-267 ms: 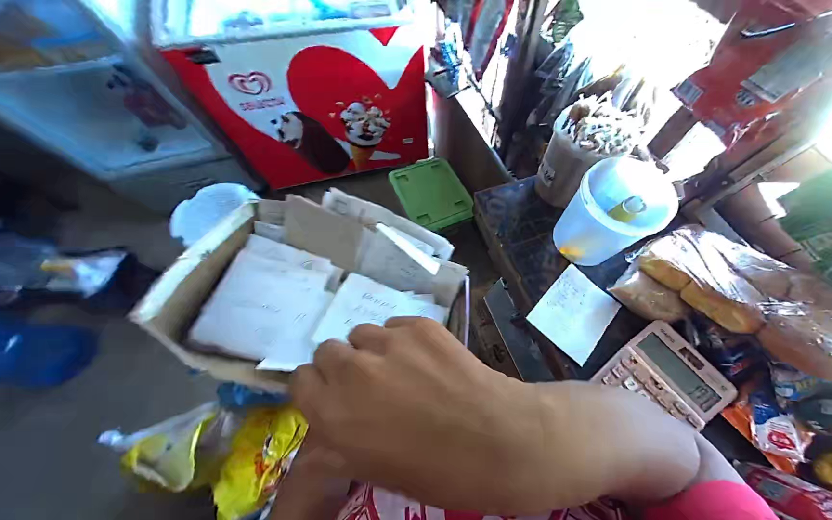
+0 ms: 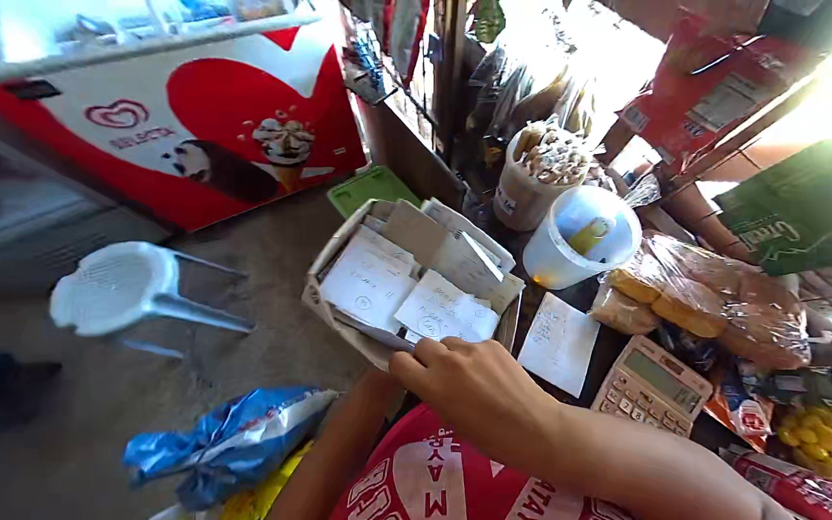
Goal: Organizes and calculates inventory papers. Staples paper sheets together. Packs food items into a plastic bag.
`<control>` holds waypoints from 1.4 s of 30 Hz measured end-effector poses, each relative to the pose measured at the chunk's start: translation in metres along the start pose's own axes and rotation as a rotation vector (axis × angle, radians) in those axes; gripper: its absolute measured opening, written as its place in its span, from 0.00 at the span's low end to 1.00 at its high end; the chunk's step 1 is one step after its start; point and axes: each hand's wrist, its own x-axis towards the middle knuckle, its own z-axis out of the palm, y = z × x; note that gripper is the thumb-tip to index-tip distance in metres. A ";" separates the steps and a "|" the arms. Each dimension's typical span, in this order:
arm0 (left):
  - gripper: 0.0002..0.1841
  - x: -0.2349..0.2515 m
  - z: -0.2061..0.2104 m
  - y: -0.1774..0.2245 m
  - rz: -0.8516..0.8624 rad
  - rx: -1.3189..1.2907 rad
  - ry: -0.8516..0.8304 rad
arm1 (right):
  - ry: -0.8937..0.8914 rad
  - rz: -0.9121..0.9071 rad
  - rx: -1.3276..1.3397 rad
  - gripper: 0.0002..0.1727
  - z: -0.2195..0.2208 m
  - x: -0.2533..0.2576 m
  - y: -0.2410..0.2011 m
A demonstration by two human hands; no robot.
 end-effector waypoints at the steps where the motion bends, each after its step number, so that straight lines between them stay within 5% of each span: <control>1: 0.08 0.007 0.007 0.006 -0.040 0.118 0.037 | 0.011 0.015 -0.011 0.07 0.006 -0.004 0.010; 5: 0.26 0.059 -0.006 -0.024 0.144 0.592 -0.108 | -0.103 0.176 -0.014 0.09 0.023 -0.007 0.042; 9: 0.37 0.069 -0.012 -0.016 0.259 0.638 -0.096 | -0.323 0.382 0.116 0.12 0.032 0.000 0.061; 13: 0.73 0.109 -0.023 -0.003 0.326 0.462 -0.107 | -0.063 0.431 -0.037 0.07 0.049 0.000 0.083; 15: 0.76 0.135 -0.031 0.019 0.311 0.462 -0.195 | 0.022 0.498 -0.132 0.06 0.051 0.000 0.092; 18: 0.68 0.166 -0.062 0.045 0.346 0.529 -0.416 | 0.012 0.599 -0.103 0.06 0.045 -0.004 0.091; 20: 0.57 0.186 -0.082 0.068 0.391 0.588 -0.450 | 0.043 0.715 0.022 0.22 0.033 -0.008 0.083; 22: 0.50 0.208 -0.085 0.095 0.434 0.626 -0.429 | 0.201 0.868 0.008 0.27 0.021 -0.009 0.078; 26: 0.26 0.241 -0.058 0.135 0.712 0.712 -0.525 | 0.232 1.124 -0.281 0.22 0.019 -0.006 0.081; 30: 0.15 0.244 -0.006 0.159 0.961 0.793 -0.775 | 0.114 1.221 -0.339 0.24 0.030 0.000 0.085; 34: 0.10 0.240 0.021 0.166 1.058 0.816 -0.955 | 0.197 1.220 -0.326 0.17 0.029 -0.003 0.085; 38: 0.10 0.236 0.023 0.163 1.070 0.896 -0.998 | 0.197 1.208 -0.369 0.23 0.038 -0.008 0.086; 42: 0.13 0.228 0.016 0.161 1.057 0.979 -1.108 | 0.259 1.173 -0.337 0.10 0.044 -0.015 0.087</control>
